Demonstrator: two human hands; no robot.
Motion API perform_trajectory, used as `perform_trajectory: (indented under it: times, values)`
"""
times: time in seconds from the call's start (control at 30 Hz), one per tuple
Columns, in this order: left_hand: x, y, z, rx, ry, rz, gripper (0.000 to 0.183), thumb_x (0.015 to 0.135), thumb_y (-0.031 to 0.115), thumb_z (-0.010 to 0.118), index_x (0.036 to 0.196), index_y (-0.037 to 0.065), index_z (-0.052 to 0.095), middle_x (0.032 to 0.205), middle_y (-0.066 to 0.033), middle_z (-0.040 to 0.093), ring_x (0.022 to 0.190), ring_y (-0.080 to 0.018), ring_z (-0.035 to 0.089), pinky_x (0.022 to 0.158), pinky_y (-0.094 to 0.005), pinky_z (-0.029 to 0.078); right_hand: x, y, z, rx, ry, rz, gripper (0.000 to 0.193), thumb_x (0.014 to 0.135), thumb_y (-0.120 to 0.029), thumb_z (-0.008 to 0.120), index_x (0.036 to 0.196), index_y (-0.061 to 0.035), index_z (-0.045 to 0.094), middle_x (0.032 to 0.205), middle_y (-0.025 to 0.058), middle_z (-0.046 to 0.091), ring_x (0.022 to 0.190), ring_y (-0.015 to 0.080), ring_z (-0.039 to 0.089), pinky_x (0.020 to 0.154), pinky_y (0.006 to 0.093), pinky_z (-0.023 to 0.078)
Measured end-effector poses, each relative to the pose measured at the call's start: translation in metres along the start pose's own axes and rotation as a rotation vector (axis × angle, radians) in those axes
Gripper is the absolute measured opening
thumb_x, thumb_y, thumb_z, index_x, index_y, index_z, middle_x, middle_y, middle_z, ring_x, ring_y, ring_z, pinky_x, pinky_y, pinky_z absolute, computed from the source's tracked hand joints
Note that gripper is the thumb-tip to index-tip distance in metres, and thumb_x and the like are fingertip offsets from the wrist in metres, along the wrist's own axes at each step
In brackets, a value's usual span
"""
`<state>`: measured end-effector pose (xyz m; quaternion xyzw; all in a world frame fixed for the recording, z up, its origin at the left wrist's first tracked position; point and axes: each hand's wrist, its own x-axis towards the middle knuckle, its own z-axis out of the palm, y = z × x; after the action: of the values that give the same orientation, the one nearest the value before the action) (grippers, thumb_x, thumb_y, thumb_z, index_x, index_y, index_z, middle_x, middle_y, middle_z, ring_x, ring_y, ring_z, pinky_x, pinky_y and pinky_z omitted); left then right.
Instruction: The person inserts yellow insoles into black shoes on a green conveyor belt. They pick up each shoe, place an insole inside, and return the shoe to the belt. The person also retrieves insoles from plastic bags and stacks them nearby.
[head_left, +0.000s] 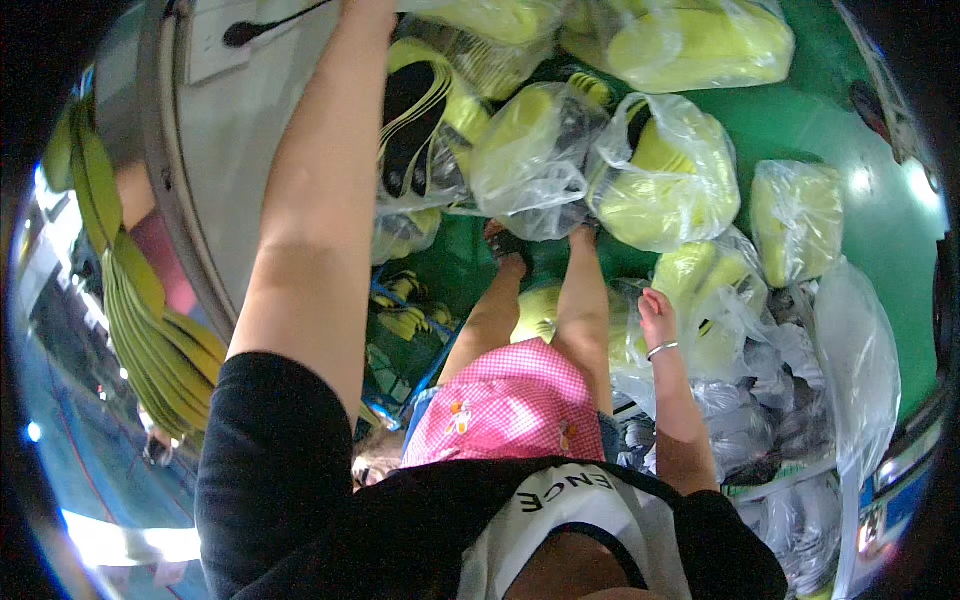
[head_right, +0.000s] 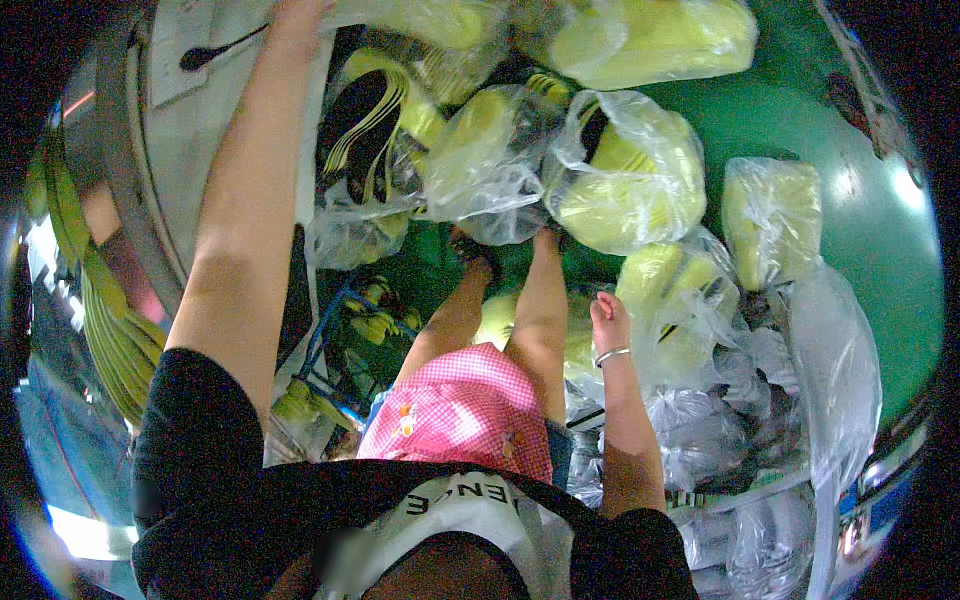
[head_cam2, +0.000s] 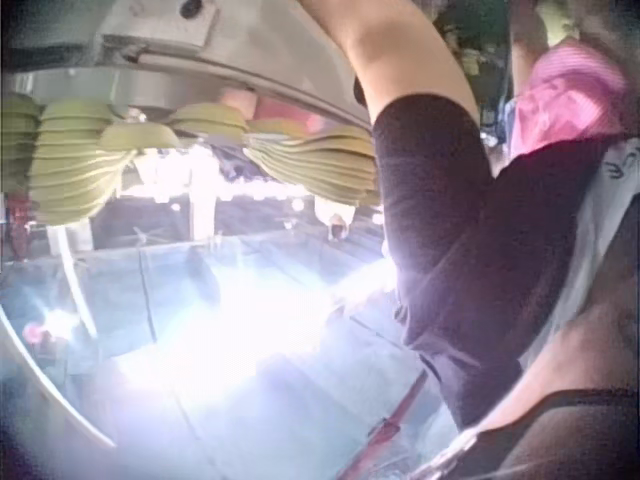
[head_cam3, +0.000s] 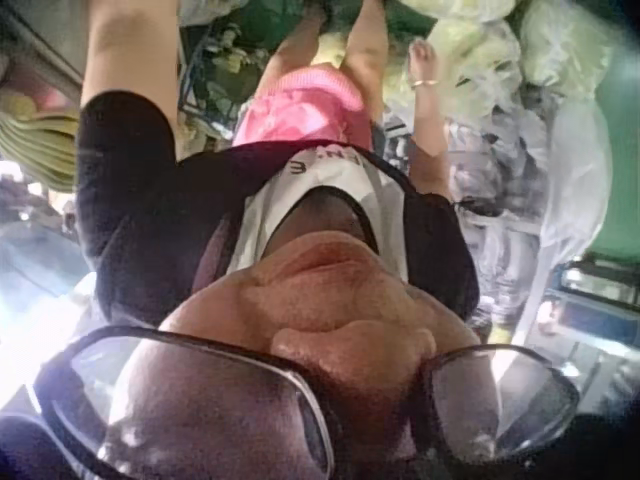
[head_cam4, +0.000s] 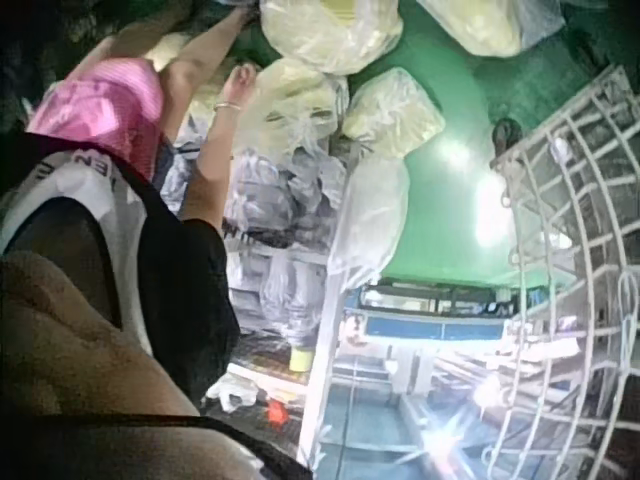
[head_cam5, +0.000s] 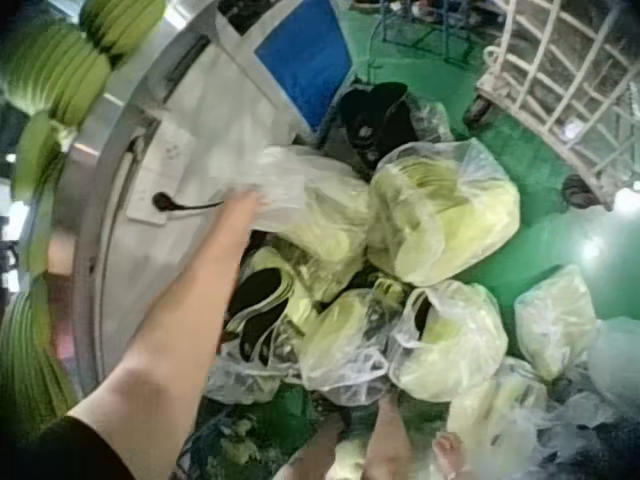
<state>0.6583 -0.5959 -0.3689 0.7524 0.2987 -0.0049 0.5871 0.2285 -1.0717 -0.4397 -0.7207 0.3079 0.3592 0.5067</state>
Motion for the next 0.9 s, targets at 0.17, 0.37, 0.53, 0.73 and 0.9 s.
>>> perform_trajectory:
  times: [0.17,0.37,0.53,0.73,0.9]
  values:
    - [-0.068,0.036,0.032,-0.094,-0.111,0.072,0.035,0.077,0.021,0.056,0.108,0.007,0.046,0.093,-0.0081,0.054,0.078,-0.0208,0.054,0.065,-0.0319,0.043,-0.005,0.027,0.026,0.107,-0.053,0.030,0.024,0.075,-0.018,0.060,0.097,-0.0114,0.054,0.081,-0.0041,0.054,0.065,0.0043,0.046,0.052,0.0185,0.035]
    - [-0.153,0.059,-0.018,-0.213,-0.116,-0.135,0.037,0.077,0.024,0.057,0.107,0.008,0.044,0.096,-0.0050,0.053,0.087,-0.0205,0.052,0.079,-0.0328,0.039,-0.009,-0.099,0.039,0.437,-0.106,0.023,0.027,0.078,-0.015,0.059,0.101,-0.0031,0.052,0.095,0.0033,0.055,0.089,0.0098,0.050,0.075,0.0218,0.041]
    - [-0.163,0.040,-0.039,0.074,0.074,-0.078,0.026,0.081,0.022,0.048,0.099,0.003,0.052,0.089,-0.0110,0.057,0.080,-0.0241,0.057,0.069,-0.0316,0.043,-0.008,-0.148,0.060,0.486,-0.117,-0.026,0.028,0.080,-0.012,0.057,0.105,-0.0015,0.050,0.098,0.0045,0.054,0.090,0.0102,0.050,0.079,0.0220,0.039]
    - [-0.159,0.046,-0.031,-0.376,-0.234,0.096,0.024,0.080,0.018,0.052,0.099,0.004,0.047,0.089,-0.0088,0.053,0.084,-0.0204,0.053,0.073,-0.0319,0.041,-0.007,-0.123,0.096,0.470,-0.169,-0.009,0.026,0.081,-0.014,0.056,0.103,-0.0020,0.051,0.094,0.0026,0.055,0.085,0.0085,0.051,0.078,0.0204,0.039]
    - [-0.121,0.046,-0.015,-0.619,-0.537,0.231,0.018,0.082,0.011,0.048,0.098,0.006,0.044,0.095,-0.0046,0.048,0.097,-0.0188,0.045,0.089,-0.0341,0.034,-0.012,-0.123,0.106,0.393,-0.191,-0.028,0.025,0.080,-0.013,0.056,0.102,-0.0008,0.051,0.093,0.0035,0.056,0.085,0.0091,0.051,0.078,0.0205,0.040]
